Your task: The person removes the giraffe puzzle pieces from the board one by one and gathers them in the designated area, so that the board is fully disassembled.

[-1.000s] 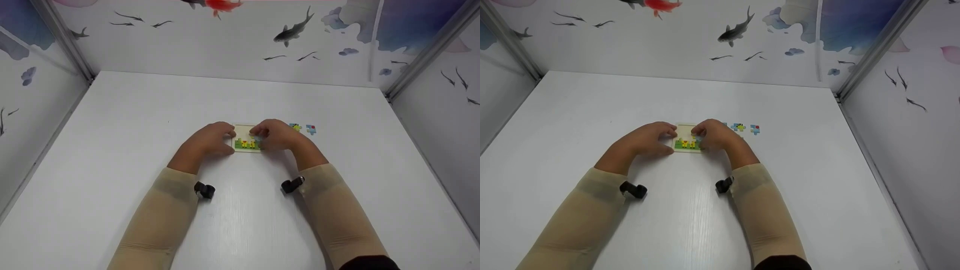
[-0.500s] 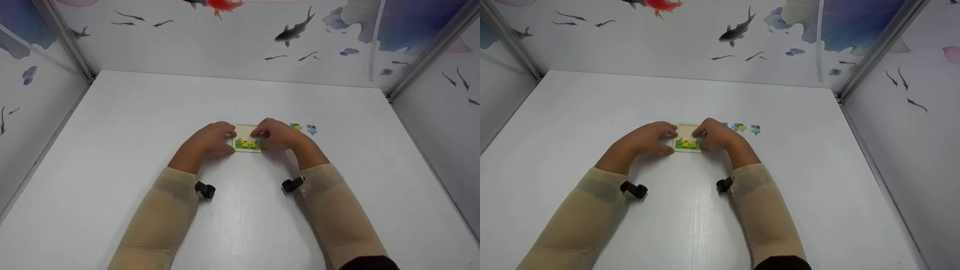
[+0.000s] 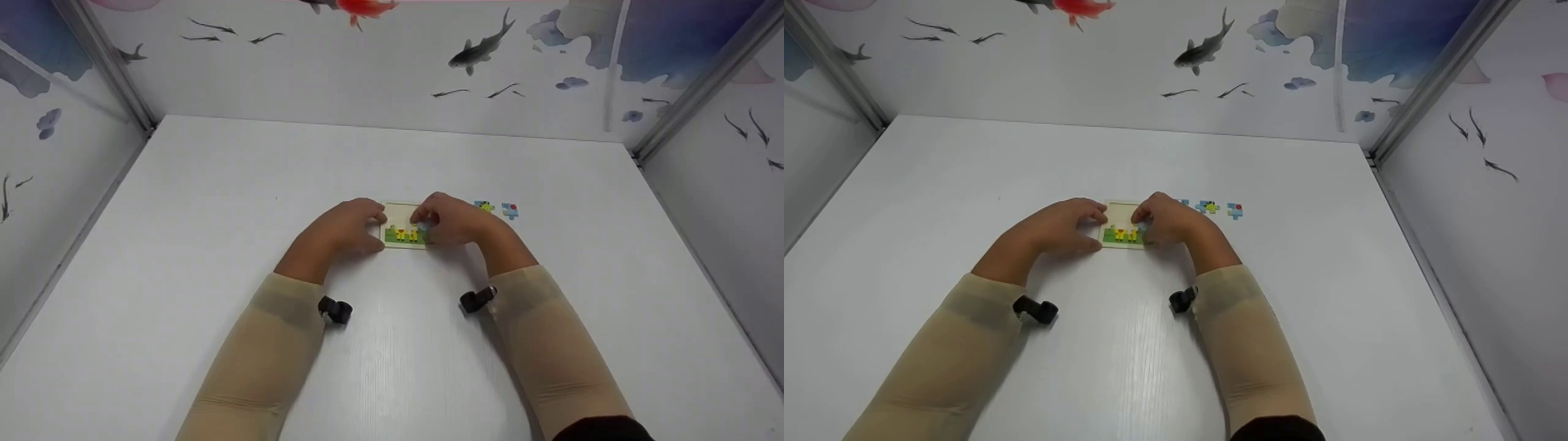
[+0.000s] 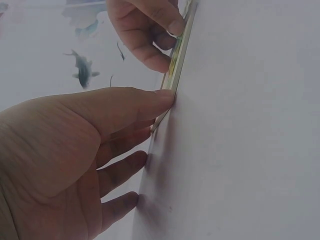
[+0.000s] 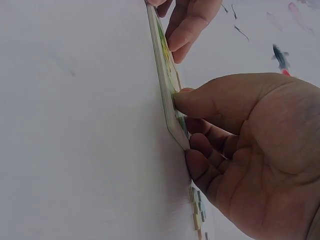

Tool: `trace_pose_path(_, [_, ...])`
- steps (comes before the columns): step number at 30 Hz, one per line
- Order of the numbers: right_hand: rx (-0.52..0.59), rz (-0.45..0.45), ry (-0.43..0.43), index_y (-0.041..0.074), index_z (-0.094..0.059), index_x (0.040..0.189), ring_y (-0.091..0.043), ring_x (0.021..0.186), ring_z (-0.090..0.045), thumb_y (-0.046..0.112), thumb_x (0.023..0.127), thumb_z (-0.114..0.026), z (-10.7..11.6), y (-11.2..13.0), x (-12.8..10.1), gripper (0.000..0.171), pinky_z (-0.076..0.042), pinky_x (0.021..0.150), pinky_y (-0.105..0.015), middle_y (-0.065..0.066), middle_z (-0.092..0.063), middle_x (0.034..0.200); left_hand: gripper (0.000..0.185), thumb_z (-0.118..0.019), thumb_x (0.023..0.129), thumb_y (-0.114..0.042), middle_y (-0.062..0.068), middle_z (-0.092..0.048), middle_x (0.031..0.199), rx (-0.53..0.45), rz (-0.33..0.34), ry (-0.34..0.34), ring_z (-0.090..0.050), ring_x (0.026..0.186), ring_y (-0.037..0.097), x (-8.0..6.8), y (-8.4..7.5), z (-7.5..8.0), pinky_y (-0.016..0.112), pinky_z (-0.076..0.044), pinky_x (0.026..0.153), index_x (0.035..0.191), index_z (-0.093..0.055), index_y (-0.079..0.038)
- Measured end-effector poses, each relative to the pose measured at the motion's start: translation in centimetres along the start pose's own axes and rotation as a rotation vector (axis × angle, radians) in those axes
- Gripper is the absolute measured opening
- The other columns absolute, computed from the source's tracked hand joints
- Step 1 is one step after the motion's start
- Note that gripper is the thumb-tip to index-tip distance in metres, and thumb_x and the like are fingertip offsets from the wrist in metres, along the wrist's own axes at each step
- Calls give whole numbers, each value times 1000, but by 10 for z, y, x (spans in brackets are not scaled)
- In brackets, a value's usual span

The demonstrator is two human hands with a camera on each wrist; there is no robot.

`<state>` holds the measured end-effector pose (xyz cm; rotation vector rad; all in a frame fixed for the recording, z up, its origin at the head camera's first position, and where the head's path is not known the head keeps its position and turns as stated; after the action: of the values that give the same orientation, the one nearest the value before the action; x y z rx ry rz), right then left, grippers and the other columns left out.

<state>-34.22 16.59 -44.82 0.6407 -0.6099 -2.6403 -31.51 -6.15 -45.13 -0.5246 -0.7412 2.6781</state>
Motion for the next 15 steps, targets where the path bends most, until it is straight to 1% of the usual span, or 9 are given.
trace_pose_path(6, [6, 3, 14, 18, -71, 138, -26, 121, -58, 8, 95, -69, 0, 1, 4, 44, -49, 115, -50, -4, -63, 135, 56, -79, 93, -26, -5, -47, 168, 8, 9, -8, -35, 163, 22, 1, 1, -1, 45, -29, 134, 146, -65, -18])
trace_pose_path(9, [22, -6, 24, 19, -70, 139, -26, 122, -57, 8, 95, -70, 0, 0, 5, 45, -49, 116, -50, -4, -63, 136, 56, -79, 93, -26, -6, -47, 168, 5, 17, -8, -34, 163, 21, 0, 1, -1, 46, -29, 134, 146, -65, -18])
trace_pose_path(15, [32, -22, 36, 21, -71, 136, -26, 122, -57, 8, 95, -71, 1, 1, 5, 43, -48, 117, -50, -3, -62, 135, 56, -78, 93, -27, -7, -47, 168, 1, 18, -7, -34, 163, 21, 0, 1, -1, 46, -29, 134, 147, -64, -19])
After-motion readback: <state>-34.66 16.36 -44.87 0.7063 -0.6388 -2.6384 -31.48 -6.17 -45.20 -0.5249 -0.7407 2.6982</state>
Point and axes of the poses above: each hand's wrist, its own x-axis towards the middle knuckle, its own z-axis out of the back of the hand, y = z × x, the point moved 3 cm from there along x, towards the middle knuckle
